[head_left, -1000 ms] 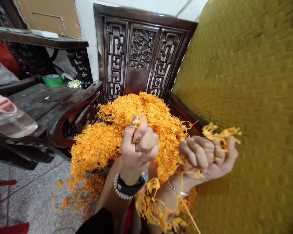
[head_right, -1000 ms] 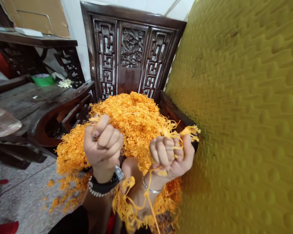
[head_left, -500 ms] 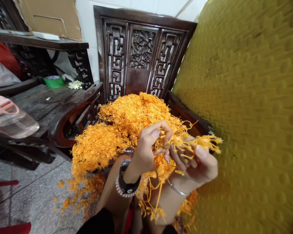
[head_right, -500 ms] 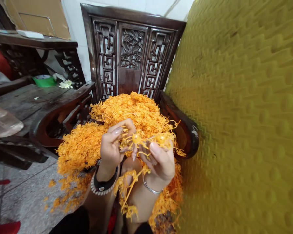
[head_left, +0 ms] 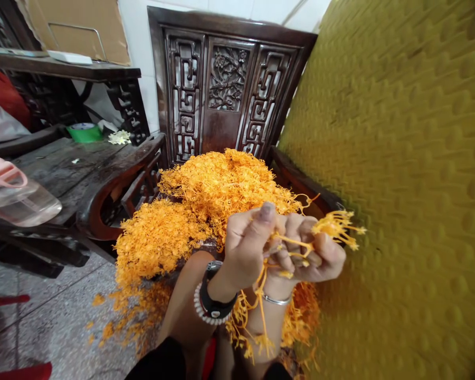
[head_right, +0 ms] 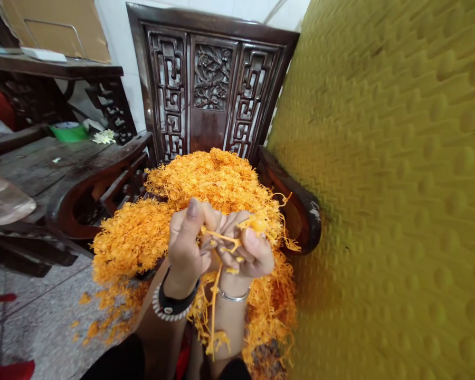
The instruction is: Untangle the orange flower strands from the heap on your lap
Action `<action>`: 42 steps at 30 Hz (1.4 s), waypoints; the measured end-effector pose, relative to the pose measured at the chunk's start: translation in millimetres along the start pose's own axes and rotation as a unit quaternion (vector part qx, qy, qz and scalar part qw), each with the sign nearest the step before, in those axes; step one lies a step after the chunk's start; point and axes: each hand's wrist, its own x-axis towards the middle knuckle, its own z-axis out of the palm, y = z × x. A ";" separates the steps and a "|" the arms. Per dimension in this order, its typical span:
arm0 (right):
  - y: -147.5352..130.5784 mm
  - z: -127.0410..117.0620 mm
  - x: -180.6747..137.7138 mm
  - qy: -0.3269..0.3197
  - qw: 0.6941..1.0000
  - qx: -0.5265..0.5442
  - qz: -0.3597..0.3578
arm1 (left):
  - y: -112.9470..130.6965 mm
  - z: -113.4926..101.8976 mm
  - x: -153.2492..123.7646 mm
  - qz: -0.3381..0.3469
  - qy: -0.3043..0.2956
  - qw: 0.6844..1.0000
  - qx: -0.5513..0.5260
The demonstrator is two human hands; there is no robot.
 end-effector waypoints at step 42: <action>-6.1 -3.2 -10.9 -0.028 0.943 -0.242 0.226 | 49.0 -46.1 9.2 0.113 -0.087 0.902 0.408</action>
